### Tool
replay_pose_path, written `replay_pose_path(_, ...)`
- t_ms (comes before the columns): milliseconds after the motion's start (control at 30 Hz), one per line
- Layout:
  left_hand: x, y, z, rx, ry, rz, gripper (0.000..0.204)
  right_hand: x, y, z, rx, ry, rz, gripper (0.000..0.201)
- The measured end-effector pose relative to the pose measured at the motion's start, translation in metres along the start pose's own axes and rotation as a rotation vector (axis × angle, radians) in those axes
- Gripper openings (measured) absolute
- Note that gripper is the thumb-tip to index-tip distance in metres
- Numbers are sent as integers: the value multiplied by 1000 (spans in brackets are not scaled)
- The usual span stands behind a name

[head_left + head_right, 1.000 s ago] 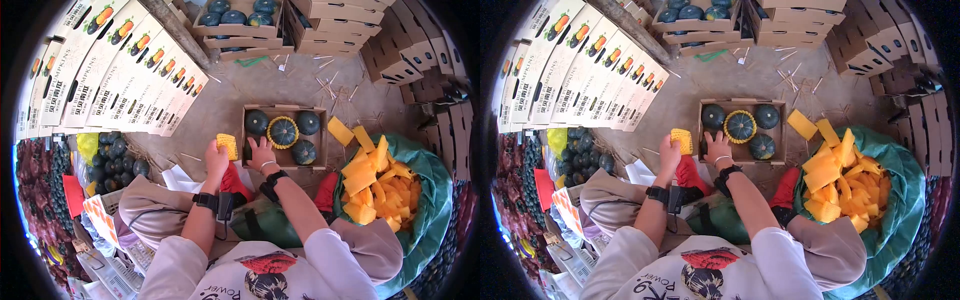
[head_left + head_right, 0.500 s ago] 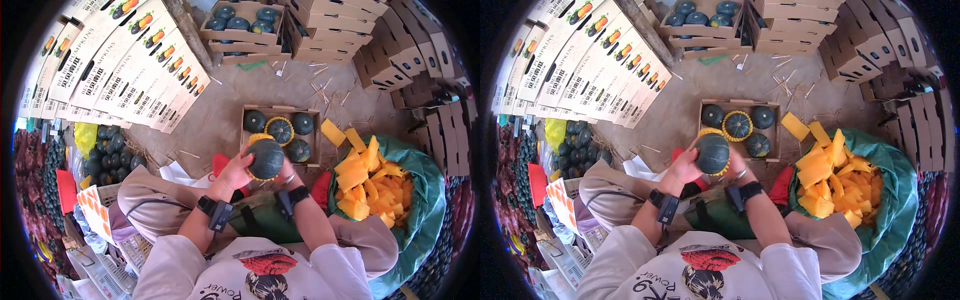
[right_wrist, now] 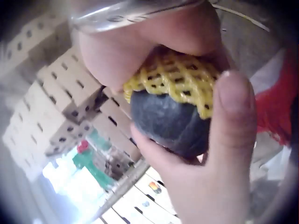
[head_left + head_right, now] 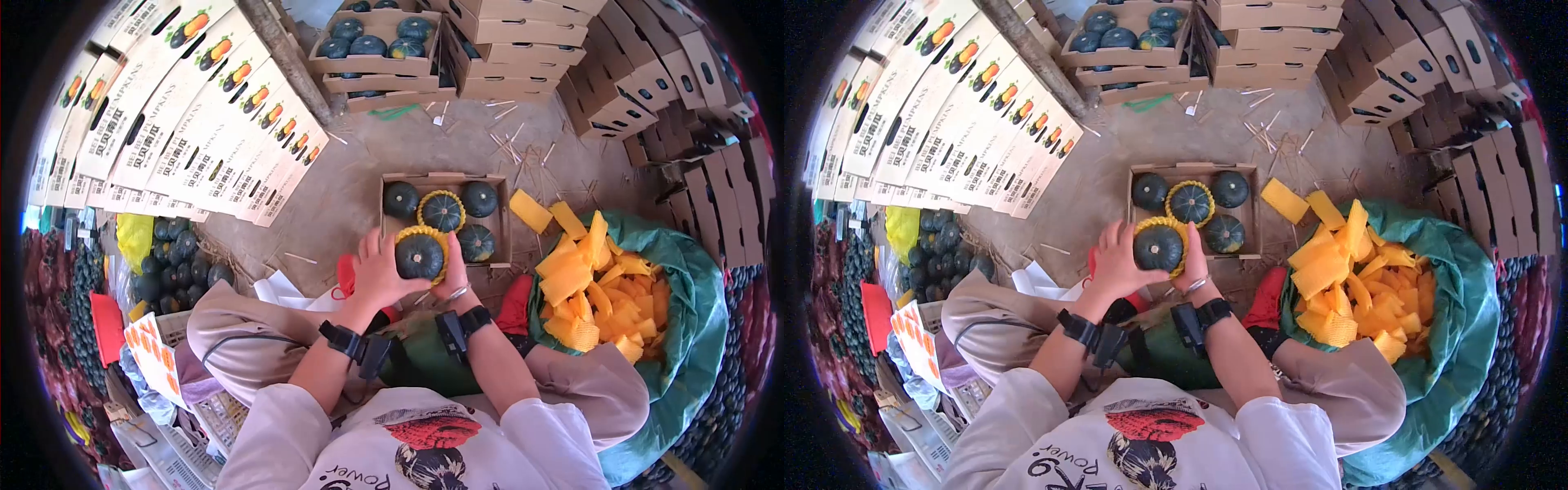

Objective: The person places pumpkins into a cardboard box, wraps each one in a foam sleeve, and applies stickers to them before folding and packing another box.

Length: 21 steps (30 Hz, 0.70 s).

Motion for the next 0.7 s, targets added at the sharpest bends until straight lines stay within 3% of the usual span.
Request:
replay_pose_path(67, -9, -2, -2, 14, -297, -216, 94, -5, -11, 19, -123, 103, -57, 48)
replay_pose_path(100, 1, -15, -18, 22, -100, -246, 90, -16, -33, 58, -158, 265, -67, 43)
replay_pose_path(200, 9, -54, -20, -37, -268, -202, 85, 29, -61, 59, 46, 1506, 85, 37)
replay_pose_path(233, 19, -71, -28, -58, -205, -164, 81, 38, -71, 48, 28, 1821, 197, 34)
replay_pose_path(333, 28, -93, -42, -33, -356, -218, 77, 40, -71, 28, 316, 2664, 453, 35)
replay_pose_path(367, 35, -94, -50, -54, -423, -270, 80, 40, -81, 42, 364, 2655, 386, 33)
replay_pose_path(467, 39, -94, -67, -80, -442, -209, 81, 41, -88, 45, 255, 2579, 460, 32)
replay_pose_path(533, 40, -96, -85, -102, -430, -124, 83, 46, -87, 49, 290, 2561, 535, 32)
replay_pose_path(600, 32, -94, -88, -34, -501, -2, 86, 70, -84, 52, 330, 2175, 604, 32)
replay_pose_path(667, 33, -96, -87, -39, -475, -69, 85, 132, -93, 60, 110, 2351, 586, 33)
replay_pose_path(700, 23, -92, -75, -46, -498, -93, 83, 166, -100, 67, -196, 2331, 416, 37)
Point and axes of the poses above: each hand's wrist, its own y-axis away from the middle knuckle, its own z-axis out of the back of the hand, x = y × z, the point moved 1 cm from there along -y, towards the middle knuckle, and after that the axes turned 9 degrees about z, right-handed, at the moved point
